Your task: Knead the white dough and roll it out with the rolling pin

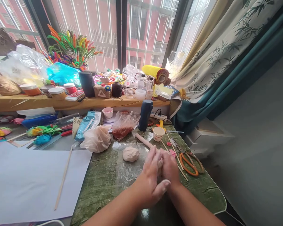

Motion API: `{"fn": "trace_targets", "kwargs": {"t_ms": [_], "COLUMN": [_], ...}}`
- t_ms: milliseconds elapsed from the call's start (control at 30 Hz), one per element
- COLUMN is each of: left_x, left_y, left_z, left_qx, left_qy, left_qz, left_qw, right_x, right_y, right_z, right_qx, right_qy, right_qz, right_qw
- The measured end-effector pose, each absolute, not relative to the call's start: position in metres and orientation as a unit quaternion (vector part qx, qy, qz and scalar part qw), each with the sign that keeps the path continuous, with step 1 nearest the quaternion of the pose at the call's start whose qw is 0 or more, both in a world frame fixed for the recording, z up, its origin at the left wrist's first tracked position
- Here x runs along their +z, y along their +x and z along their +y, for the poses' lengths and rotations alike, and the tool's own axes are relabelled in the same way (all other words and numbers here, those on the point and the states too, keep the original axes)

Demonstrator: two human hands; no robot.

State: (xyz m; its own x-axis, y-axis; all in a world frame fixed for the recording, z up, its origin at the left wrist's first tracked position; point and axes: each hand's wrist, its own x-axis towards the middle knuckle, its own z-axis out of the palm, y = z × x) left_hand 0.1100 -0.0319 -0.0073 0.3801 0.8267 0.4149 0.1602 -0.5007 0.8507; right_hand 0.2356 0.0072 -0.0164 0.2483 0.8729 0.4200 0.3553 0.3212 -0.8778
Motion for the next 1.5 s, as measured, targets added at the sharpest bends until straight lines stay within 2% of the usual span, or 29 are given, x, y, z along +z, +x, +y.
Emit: {"fn": "trace_targets", "kwargs": {"t_ms": [67,133,233,300,367,467,533,633,800,933,1067,1267,1500], "left_x": [-0.017,-0.020,-0.010,0.001,0.012,0.018,0.018,0.018,0.024,0.018,0.005,0.001,-0.001], "left_y": [0.121,0.127,0.121,0.111,0.102,0.097,0.096,0.091,0.087,0.095,0.099,0.100,0.094], "left_z": [-0.032,-0.031,-0.025,-0.019,-0.014,-0.009,-0.006,-0.004,-0.012,-0.022,-0.025,-0.026,-0.015], "left_qx": [0.557,0.614,0.653,0.660,0.647,0.596,0.574,0.572,0.485,0.429,0.398,0.418,0.410], "left_qy": [0.571,0.407,0.270,0.259,0.301,0.345,0.345,0.413,0.726,0.803,0.797,0.780,0.769], "left_qz": [0.359,0.353,0.355,0.385,0.406,0.421,0.441,0.474,0.397,0.390,0.447,0.449,0.452], "left_qw": [0.484,0.576,0.613,0.591,0.570,0.590,0.597,0.526,0.283,0.138,0.082,0.126,0.191], "right_x": [-0.013,-0.014,-0.023,-0.027,-0.027,-0.019,-0.011,-0.001,0.007,0.013,0.024,0.039,0.012], "right_y": [0.237,0.235,0.226,0.218,0.208,0.193,0.186,0.180,0.181,0.189,0.198,0.203,0.206], "right_z": [0.004,-0.007,-0.031,-0.045,-0.053,-0.050,-0.042,-0.034,-0.031,-0.033,-0.034,-0.025,-0.003], "right_qx": [0.211,0.207,0.286,0.385,0.446,0.475,0.532,0.643,0.769,0.751,0.667,0.585,0.529], "right_qy": [-0.531,-0.484,-0.375,-0.317,-0.295,-0.341,-0.374,-0.386,-0.344,-0.329,-0.413,-0.448,-0.474], "right_qz": [-0.572,-0.627,-0.724,-0.709,-0.637,-0.494,-0.393,-0.246,-0.172,-0.212,-0.231,-0.346,-0.415], "right_qw": [0.589,0.574,0.504,0.499,0.555,0.643,0.650,0.613,0.511,0.532,0.576,0.580,0.568]}}
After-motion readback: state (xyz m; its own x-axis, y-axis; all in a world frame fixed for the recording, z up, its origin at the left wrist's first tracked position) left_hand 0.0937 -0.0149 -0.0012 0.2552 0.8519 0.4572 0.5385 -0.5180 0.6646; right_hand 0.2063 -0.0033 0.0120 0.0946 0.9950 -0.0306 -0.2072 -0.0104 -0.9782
